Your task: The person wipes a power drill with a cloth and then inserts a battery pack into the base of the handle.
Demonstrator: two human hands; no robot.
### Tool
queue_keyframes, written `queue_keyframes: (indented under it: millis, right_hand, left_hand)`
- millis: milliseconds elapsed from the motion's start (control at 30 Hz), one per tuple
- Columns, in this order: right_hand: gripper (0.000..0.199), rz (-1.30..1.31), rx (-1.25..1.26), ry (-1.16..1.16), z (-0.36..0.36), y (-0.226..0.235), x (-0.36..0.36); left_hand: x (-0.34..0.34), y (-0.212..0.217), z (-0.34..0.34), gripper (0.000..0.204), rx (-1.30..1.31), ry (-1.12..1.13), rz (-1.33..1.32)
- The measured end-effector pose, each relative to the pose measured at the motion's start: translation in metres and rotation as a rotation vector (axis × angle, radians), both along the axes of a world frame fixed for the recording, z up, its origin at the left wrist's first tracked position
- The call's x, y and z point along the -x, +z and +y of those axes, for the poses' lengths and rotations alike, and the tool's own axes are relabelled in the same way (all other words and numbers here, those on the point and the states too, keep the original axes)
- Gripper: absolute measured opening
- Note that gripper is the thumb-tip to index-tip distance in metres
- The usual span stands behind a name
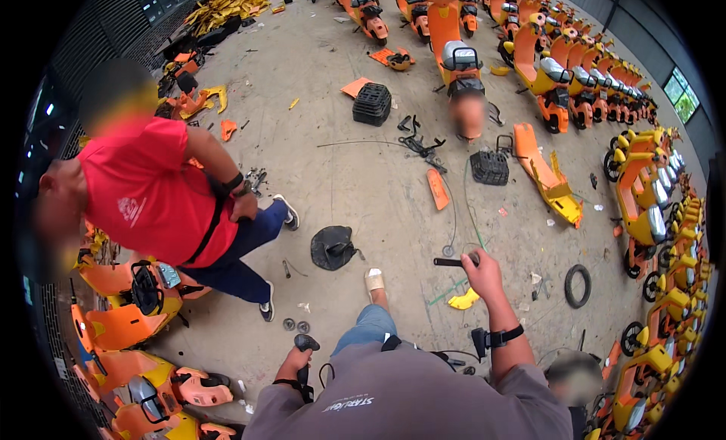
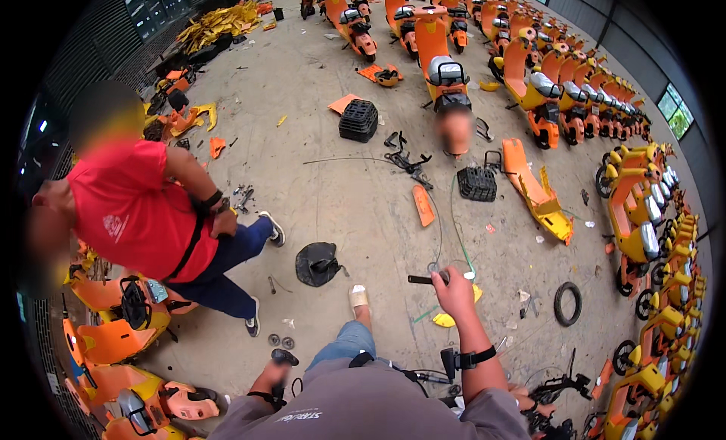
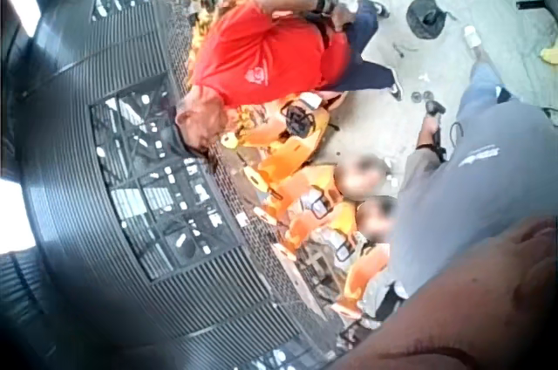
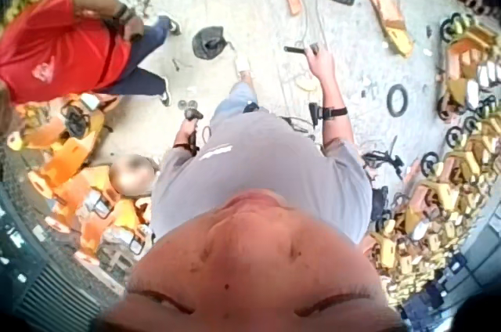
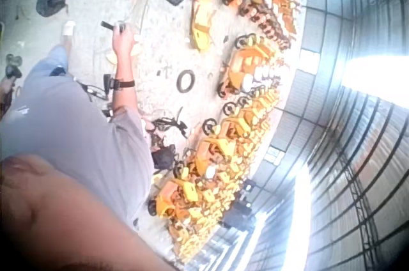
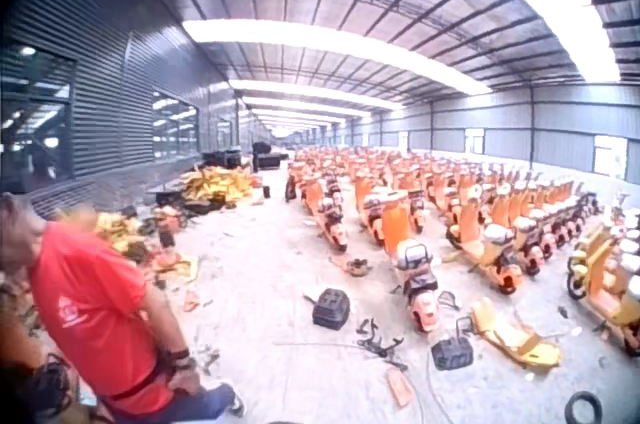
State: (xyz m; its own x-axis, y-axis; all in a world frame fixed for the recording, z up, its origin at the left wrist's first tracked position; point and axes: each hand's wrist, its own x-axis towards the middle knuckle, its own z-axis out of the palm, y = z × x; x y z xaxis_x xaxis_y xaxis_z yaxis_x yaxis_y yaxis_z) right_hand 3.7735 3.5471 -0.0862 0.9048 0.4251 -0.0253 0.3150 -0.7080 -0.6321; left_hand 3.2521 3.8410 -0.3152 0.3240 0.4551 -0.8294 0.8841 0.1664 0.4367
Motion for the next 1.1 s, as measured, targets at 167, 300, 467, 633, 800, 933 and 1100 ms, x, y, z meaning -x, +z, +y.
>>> queue_keyframes:
  millis: [167, 300, 467, 633, 800, 933, 1100]
  right_hand:
    - [0.044, 0.126, 0.478, -0.055, -0.016, -0.115, -0.061]
    - [0.042, 0.362, 0.848, 0.122, -0.156, -0.190, -0.076]
    - [0.037, 0.814, 1.026, -0.110, -0.086, -0.165, -0.118]
    - [0.036, 0.869, 0.970, -0.036, 0.067, -0.203, -0.259]
    - [0.039, 0.657, 0.890, 0.244, 0.275, -0.267, -0.485]
    - [0.041, 0.108, 0.586, 0.323, 0.595, -0.128, -0.649]
    - [0.034, -0.112, 0.159, 0.439, 0.873, 0.017, -0.769]
  left_hand:
    - [-0.146, 0.006, 0.094, 0.040, -0.023, 0.019, 0.246]
    - [-0.244, -0.038, 0.191, 0.050, -0.097, -0.177, 0.143]
    - [-0.358, 0.026, 0.307, 0.045, -0.049, 0.096, -0.071]
    - [-0.454, 0.058, 0.409, 0.054, -0.126, -0.029, 0.055]
    - [-0.428, 0.002, 0.484, 0.045, -0.151, -0.069, 0.337]
    - [-0.437, 0.025, 0.515, 0.043, 0.001, 0.166, 0.278]
    - [-0.536, 0.076, 0.563, 0.037, 0.162, 0.444, 0.073]
